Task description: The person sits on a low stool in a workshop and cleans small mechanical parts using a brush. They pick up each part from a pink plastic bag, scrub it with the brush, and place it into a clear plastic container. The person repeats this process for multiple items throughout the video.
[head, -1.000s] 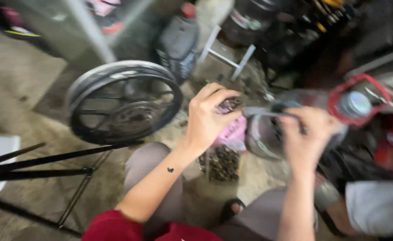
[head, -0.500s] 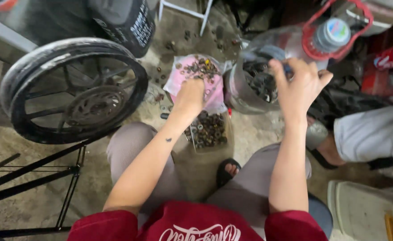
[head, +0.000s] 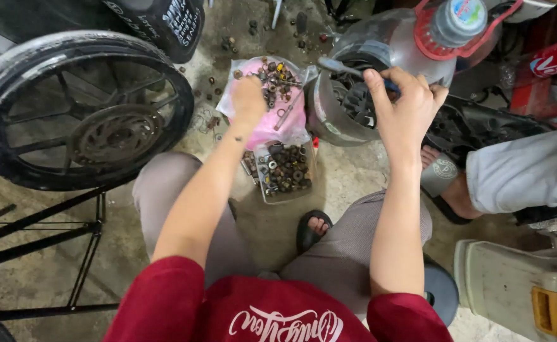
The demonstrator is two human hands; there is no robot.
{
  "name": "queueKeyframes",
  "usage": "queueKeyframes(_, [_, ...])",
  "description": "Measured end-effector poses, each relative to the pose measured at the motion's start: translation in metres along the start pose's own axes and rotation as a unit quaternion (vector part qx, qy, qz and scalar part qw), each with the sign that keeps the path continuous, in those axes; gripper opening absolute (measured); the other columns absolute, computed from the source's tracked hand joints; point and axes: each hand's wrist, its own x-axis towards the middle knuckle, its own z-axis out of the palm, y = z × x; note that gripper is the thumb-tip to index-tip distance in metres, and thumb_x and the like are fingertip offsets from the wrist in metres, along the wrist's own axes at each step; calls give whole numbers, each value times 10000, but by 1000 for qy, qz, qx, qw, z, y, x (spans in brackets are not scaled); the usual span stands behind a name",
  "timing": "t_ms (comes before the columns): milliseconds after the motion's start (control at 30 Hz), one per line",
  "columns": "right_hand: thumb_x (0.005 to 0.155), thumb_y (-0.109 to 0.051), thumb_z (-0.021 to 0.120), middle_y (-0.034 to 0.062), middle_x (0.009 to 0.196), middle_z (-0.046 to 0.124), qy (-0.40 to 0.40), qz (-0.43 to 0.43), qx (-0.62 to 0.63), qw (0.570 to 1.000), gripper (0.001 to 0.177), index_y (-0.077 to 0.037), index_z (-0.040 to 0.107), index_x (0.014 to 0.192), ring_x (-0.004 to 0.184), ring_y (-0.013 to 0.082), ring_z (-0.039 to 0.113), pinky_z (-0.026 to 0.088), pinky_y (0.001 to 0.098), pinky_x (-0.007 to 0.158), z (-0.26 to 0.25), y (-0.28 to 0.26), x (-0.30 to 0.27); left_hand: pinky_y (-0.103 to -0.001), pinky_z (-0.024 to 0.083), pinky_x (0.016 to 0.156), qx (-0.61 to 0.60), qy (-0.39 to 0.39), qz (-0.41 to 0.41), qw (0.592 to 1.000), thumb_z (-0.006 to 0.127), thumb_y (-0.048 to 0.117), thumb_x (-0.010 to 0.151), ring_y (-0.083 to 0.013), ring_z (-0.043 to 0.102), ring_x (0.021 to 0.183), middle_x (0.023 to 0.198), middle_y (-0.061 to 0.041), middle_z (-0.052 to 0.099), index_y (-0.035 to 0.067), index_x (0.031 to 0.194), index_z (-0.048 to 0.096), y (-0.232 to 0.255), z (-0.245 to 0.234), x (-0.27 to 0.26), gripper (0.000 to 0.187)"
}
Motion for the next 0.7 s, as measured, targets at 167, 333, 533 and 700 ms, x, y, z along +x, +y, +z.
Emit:
queueKeyframes(167, [1144, -514, 716, 11, 622, 577, 2, 8, 10, 1000, 372, -189, 738, 963, 769, 241, 614, 335, 374, 963, -7, 2, 0, -491, 623, 798, -66, 5, -53, 996, 711, 4, 852, -423, 747, 943, 932, -197, 708, -15, 1020, 738, -22, 11, -5, 171])
queueKeyframes(333, [1150, -494, 695, 13, 599, 559, 8, 9, 42, 999, 386, -172, 724, 939, 751, 229, 600, 335, 361, 943, -11, -4, 1, -487, 615, 871, -125, -3, -68, 990, 725, -9, 843, -438, 723, 1006, 983, -176, 663, -43, 1061, 704, -30, 34, 6, 221])
queueKeyframes(533, [1145, -495, 690, 8, 610, 562, 2, 15, 46, 999, 378, -183, 718, 934, 749, 219, 600, 337, 349, 940, -11, -10, 3, -336, 616, 642, -359, 52, -193, 912, 736, 222, 690, -218, 774, 621, 602, -52, 718, 188, 815, 793, -84, 48, 84, 141])
queueKeyframes(700, [1065, -380, 734, 30, 640, 584, 36, -5, 15, 999, 362, -53, 769, 914, 632, 200, 463, 329, 340, 879, -8, -20, 5, -308, 405, 427, -731, 10, -277, 624, 590, 94, 780, -201, 511, 482, 621, -113, 578, -28, 803, 673, -93, 31, 92, 149])
